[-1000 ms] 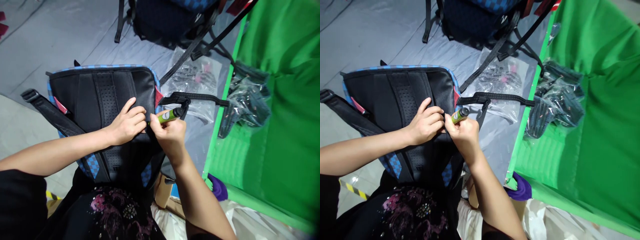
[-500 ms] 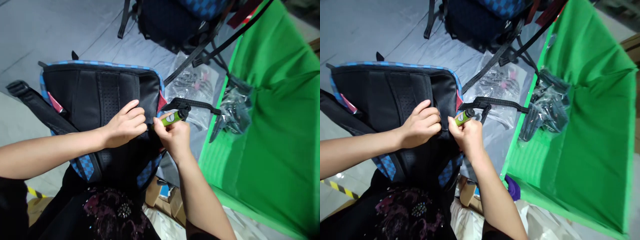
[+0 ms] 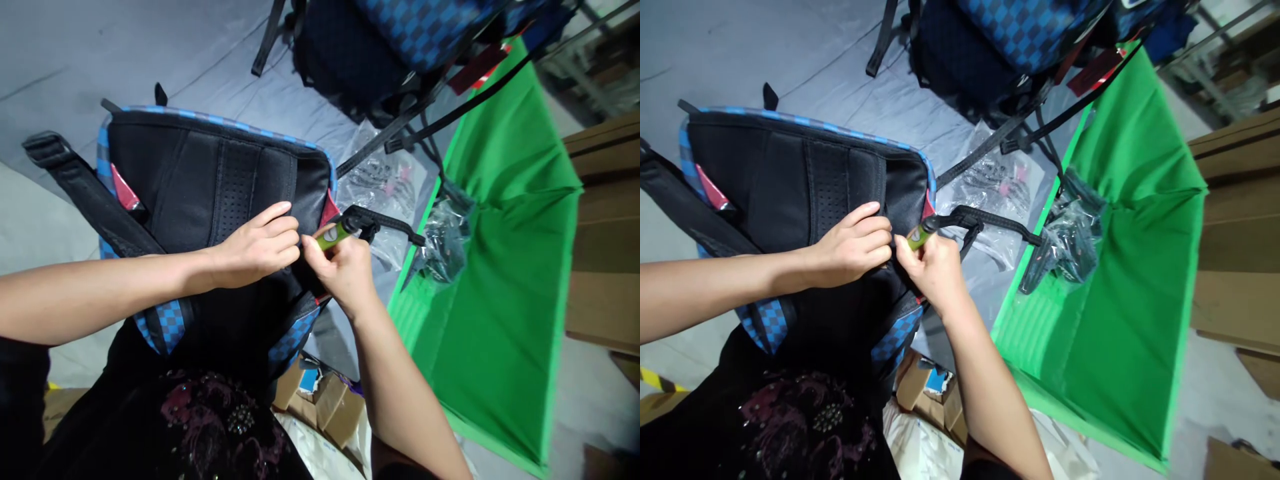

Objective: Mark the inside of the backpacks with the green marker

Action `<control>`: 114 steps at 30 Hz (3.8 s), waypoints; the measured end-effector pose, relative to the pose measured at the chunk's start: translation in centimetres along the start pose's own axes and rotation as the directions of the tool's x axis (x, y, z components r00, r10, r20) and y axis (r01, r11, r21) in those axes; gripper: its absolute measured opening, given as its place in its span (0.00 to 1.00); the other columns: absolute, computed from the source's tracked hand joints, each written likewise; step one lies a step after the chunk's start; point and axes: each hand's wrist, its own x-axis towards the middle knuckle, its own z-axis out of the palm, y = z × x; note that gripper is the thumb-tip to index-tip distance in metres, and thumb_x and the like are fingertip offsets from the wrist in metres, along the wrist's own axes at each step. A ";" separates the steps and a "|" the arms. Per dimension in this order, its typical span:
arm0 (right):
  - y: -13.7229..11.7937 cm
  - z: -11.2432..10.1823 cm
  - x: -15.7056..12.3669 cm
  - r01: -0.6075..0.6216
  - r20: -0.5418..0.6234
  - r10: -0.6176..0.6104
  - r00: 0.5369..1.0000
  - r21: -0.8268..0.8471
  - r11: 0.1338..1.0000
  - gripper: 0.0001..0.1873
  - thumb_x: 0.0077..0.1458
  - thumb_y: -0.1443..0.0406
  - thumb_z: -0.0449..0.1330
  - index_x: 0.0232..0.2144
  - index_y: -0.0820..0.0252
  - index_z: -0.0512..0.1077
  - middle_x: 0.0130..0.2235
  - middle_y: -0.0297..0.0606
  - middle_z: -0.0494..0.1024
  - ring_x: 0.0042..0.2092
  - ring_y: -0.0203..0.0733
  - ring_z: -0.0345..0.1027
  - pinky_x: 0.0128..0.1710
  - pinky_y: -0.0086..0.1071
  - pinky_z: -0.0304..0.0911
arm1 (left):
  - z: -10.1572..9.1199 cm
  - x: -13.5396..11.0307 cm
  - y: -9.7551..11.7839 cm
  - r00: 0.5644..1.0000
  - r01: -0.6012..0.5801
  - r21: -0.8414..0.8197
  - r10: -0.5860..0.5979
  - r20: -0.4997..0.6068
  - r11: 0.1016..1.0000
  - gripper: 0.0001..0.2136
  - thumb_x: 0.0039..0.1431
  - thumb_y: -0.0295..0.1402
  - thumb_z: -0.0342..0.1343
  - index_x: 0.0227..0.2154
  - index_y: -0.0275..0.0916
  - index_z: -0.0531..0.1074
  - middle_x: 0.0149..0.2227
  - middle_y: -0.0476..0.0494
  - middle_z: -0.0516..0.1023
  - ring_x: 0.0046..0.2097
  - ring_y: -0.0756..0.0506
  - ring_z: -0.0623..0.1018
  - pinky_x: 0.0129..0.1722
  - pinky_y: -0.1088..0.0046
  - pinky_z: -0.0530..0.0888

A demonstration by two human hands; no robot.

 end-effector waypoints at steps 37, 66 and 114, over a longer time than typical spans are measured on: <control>-0.1 -1.3 2.5 -0.070 0.278 0.053 0.959 0.051 0.996 0.21 0.59 0.58 0.58 0.20 0.56 0.55 0.18 0.25 0.56 0.20 0.30 0.49 0.22 0.29 0.44 | -0.4 0.0 0.1 0.996 0.034 -0.100 -0.026 0.085 0.994 0.09 0.65 0.25 0.52 0.28 0.40 0.70 0.29 0.52 0.71 0.43 0.47 0.73 0.69 0.62 0.60; -8.2 -4.3 -6.7 0.037 -0.260 0.114 0.959 0.511 0.859 0.07 0.60 0.59 0.63 0.37 0.56 0.75 0.31 0.33 0.79 0.25 0.36 0.70 0.24 0.30 0.66 | -14.6 2.6 1.7 0.942 -0.016 0.184 -0.047 0.333 0.983 0.18 0.71 0.38 0.41 0.29 0.42 0.71 0.29 0.49 0.74 0.36 0.46 0.74 0.44 0.64 0.69; -7.1 -2.3 -5.4 0.103 0.322 -0.127 0.938 0.093 0.990 0.13 0.64 0.60 0.59 0.48 0.56 0.75 0.48 0.41 0.83 0.47 0.46 0.79 0.49 0.39 0.72 | -6.6 0.8 0.9 0.787 0.322 0.155 -0.355 0.505 0.934 0.47 0.59 0.42 0.62 0.72 0.45 0.37 0.69 0.28 0.56 0.67 0.30 0.61 0.63 0.49 0.57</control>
